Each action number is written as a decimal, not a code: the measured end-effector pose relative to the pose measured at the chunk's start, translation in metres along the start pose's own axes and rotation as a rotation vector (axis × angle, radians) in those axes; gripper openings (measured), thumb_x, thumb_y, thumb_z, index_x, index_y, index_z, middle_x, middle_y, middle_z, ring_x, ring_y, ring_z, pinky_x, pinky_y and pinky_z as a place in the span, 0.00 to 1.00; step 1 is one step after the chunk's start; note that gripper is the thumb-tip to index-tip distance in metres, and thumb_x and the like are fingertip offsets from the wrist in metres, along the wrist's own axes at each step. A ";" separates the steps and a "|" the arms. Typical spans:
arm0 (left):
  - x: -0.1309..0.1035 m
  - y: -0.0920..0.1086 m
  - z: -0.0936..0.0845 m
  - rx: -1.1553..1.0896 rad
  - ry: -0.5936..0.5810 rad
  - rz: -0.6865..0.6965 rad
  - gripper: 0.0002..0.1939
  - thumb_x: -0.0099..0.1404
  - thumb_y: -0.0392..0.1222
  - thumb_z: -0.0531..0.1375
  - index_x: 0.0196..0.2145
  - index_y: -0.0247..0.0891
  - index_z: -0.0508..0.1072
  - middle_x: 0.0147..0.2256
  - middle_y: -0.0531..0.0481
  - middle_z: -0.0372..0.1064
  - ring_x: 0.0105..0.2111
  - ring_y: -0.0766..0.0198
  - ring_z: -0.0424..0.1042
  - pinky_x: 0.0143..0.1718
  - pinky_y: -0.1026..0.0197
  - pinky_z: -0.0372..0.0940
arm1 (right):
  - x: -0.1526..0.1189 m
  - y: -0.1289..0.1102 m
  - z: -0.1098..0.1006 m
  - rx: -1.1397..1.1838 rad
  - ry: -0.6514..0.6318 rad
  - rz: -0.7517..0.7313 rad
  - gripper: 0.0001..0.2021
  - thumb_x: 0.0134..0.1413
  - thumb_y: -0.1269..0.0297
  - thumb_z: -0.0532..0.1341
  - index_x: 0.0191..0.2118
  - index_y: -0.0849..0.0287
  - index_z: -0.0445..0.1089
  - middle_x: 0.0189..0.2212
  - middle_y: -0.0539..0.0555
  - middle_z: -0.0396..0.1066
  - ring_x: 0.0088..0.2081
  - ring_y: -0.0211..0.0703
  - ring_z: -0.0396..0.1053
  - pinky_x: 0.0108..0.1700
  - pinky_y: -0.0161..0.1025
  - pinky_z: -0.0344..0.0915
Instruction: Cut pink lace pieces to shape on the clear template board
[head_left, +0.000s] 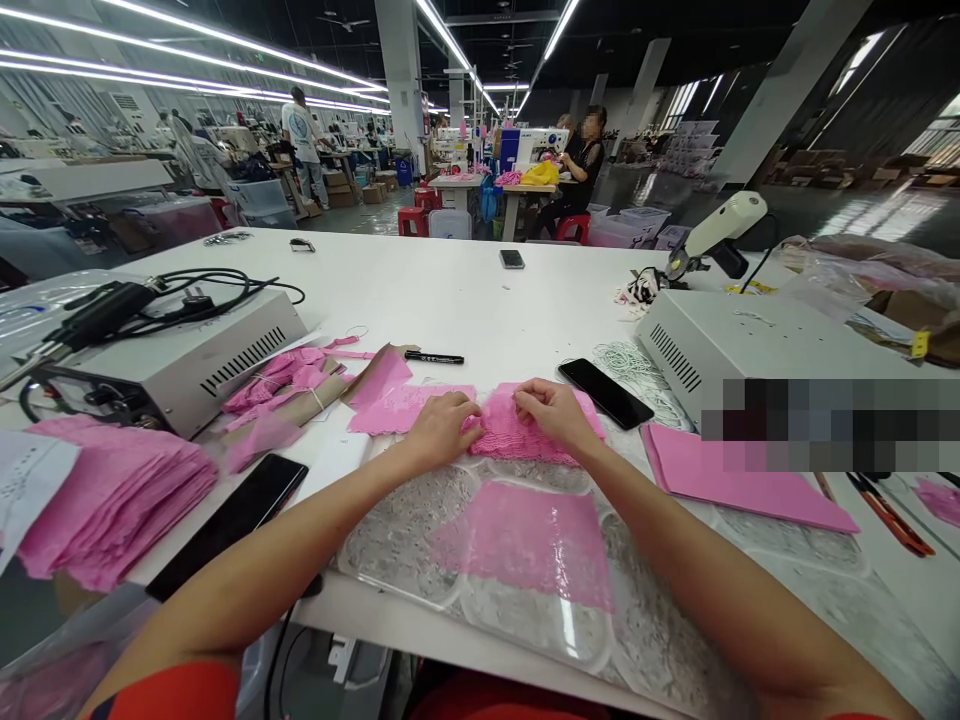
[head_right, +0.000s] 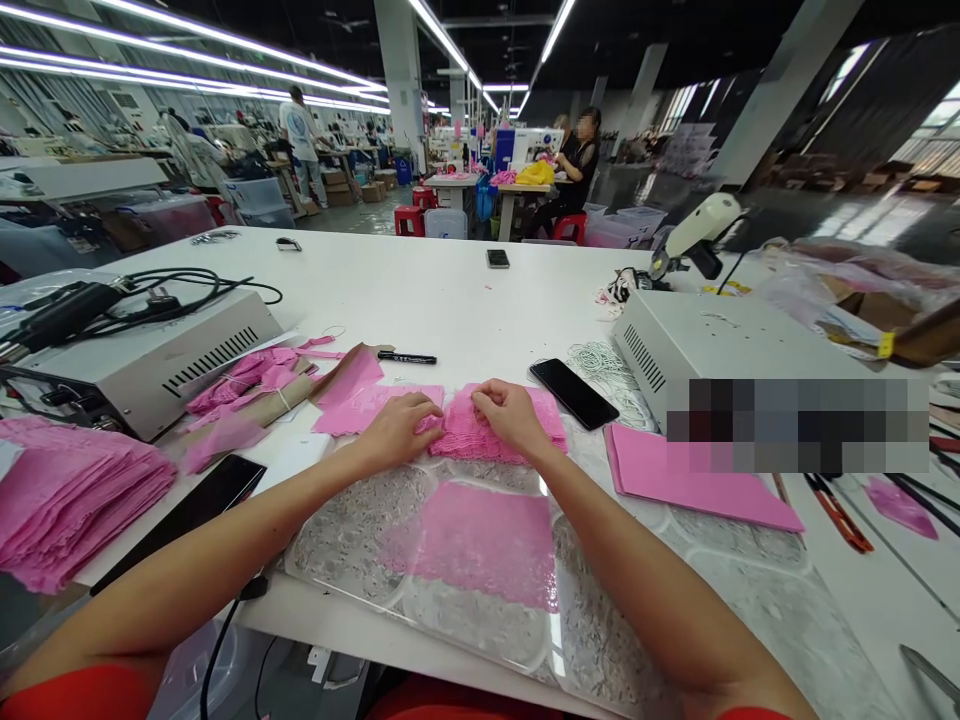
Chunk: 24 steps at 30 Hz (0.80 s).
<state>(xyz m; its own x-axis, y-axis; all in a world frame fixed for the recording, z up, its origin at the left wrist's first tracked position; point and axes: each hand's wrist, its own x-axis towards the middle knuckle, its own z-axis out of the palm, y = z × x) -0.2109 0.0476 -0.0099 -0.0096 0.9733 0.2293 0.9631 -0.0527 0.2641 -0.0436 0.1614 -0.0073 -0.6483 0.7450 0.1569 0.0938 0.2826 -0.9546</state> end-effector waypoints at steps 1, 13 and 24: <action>0.000 0.000 -0.001 0.002 -0.010 0.003 0.07 0.63 0.42 0.61 0.36 0.37 0.76 0.39 0.45 0.72 0.41 0.55 0.71 0.45 0.53 0.65 | 0.000 -0.001 -0.004 0.027 0.026 0.008 0.12 0.48 0.54 0.59 0.27 0.59 0.67 0.19 0.48 0.67 0.22 0.36 0.65 0.27 0.35 0.65; 0.029 0.065 0.007 0.016 0.077 -0.146 0.22 0.60 0.59 0.59 0.38 0.35 0.72 0.41 0.39 0.69 0.45 0.48 0.68 0.46 0.46 0.63 | -0.007 -0.026 -0.024 0.184 0.171 -0.025 0.10 0.45 0.57 0.63 0.26 0.60 0.68 0.18 0.50 0.71 0.22 0.37 0.70 0.27 0.35 0.70; 0.088 0.135 0.049 -0.014 0.238 -0.157 0.06 0.65 0.39 0.53 0.34 0.39 0.69 0.38 0.44 0.69 0.41 0.53 0.68 0.40 0.51 0.62 | -0.037 -0.036 -0.093 0.270 0.550 -0.137 0.15 0.46 0.51 0.63 0.30 0.59 0.67 0.22 0.50 0.73 0.24 0.38 0.72 0.30 0.37 0.73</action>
<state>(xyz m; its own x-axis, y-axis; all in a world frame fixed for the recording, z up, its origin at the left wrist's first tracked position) -0.0687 0.1367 -0.0002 -0.2225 0.8903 0.3974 0.9410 0.0894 0.3264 0.0474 0.1804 0.0449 -0.1509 0.9351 0.3207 -0.2030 0.2882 -0.9358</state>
